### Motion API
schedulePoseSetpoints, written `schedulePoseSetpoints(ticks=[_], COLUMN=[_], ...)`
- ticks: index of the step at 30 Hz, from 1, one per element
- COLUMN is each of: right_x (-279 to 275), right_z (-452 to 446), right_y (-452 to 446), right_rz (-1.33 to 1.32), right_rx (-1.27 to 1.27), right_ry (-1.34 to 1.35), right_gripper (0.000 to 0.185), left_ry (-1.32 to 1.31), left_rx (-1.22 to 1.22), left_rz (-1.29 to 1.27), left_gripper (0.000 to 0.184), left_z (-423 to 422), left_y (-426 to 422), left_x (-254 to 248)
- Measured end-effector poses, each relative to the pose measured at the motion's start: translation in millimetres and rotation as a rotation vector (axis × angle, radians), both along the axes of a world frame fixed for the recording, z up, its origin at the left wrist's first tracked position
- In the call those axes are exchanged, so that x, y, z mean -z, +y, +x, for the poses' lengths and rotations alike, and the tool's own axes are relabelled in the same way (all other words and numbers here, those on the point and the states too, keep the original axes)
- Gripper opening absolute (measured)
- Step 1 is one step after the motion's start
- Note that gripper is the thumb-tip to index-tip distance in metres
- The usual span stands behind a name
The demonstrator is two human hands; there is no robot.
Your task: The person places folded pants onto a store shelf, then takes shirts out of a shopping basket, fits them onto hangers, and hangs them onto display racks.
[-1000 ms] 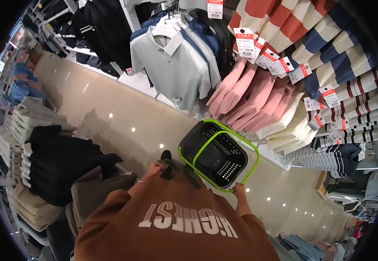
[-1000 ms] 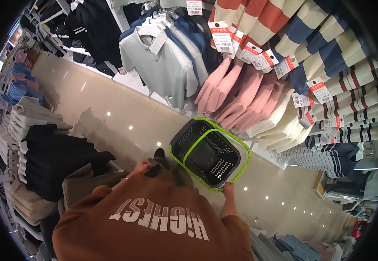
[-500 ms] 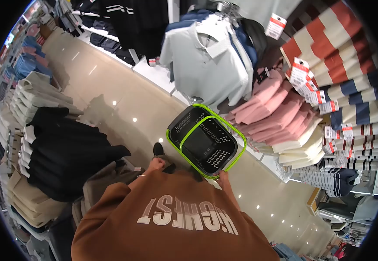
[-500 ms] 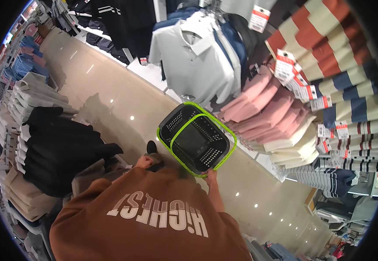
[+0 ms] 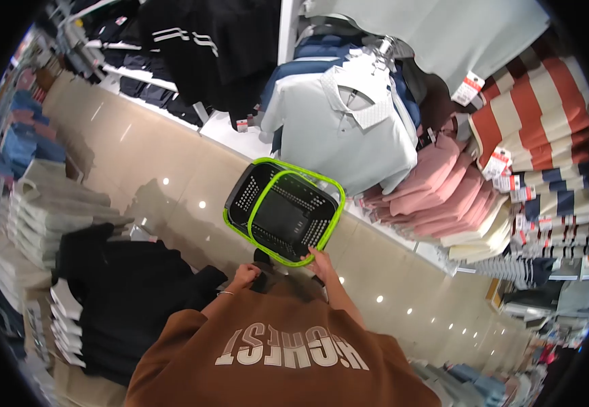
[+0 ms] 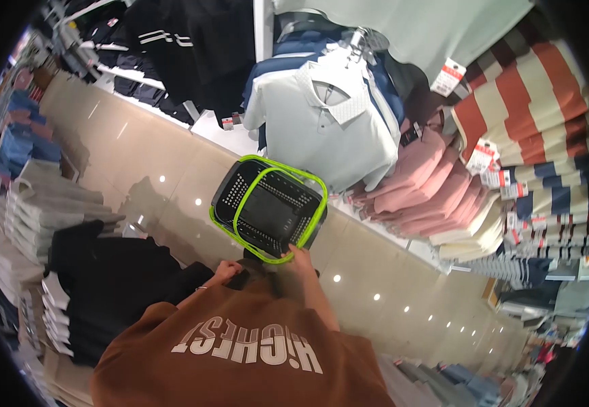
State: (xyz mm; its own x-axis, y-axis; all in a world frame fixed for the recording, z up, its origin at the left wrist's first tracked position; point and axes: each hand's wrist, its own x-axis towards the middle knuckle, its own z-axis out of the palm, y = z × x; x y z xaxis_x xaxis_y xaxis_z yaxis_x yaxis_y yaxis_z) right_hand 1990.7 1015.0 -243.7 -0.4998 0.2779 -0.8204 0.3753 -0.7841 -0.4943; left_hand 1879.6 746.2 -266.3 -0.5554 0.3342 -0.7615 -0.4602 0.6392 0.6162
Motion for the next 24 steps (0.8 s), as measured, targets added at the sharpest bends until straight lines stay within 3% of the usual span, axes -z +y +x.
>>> schedulePoseSetpoints(ticks=[1, 3, 7, 9, 11, 18, 21, 22, 23, 24], right_x=[-30.5, -27.2, -35.6, -34.7, -34.2, -46.9, -39.9, -31.2, -20.6, -16.8], right_z=[-16.3, -33.3, -51.7, -54.8, -49.6, -33.1, -15.8, -10.3, -0.8, 7.6], right_y=[-4.1, -8.0, -19.0, -20.8, -15.5, 11.8, 18.3, 23.3, 25.1, 25.7], right_rz=[0.0, -0.008, -0.046, -0.053, -0.048, -0.037, 0.003, 0.031, 0.056, 0.07], right_rx=[-0.081, -0.136, -0.173, -0.199, -0.23, -0.237, -0.183, -0.18, -0.178, -0.153], right_ry=[-0.027, 0.024, 0.028, 0.032, 0.021, -0.027, -0.101, -0.118, -0.14, -0.16], right_gripper=[0.02, 0.022, 0.021, 0.02, 0.019, 0.017, 0.016, 0.016, 0.016, 0.016], left_ry=[-0.022, -0.027, 0.079, 0.089, 0.092, 0.067, 0.137, 0.175, 0.263, 0.321], left_rx=[-0.014, -0.066, -0.117, -0.156, -0.108, 0.001, 0.249, 0.356, 0.353, 0.442], left_rz=[0.015, 0.091, 0.298, 0.521, 0.54, 0.922, 1.301, 1.368, 1.43, 1.898], left_gripper=[0.017, 0.019, 0.027, 0.022, 0.021, 0.022, 0.043, 0.057, 0.059, 0.058], left_z=[-4.9, -17.2, -64.7, -87.7, -103.5, -102.5, -89.5, -79.5, -61.1, -56.2], left_y=[-6.3, -10.0, 46.4, 80.8, 111.0, 158.1, 155.8, 147.0, 135.6, 148.0], left_x=[23.6, 26.3, -52.1, -91.9, -159.2, -300.5, -375.2, -419.9, -465.1, -470.3])
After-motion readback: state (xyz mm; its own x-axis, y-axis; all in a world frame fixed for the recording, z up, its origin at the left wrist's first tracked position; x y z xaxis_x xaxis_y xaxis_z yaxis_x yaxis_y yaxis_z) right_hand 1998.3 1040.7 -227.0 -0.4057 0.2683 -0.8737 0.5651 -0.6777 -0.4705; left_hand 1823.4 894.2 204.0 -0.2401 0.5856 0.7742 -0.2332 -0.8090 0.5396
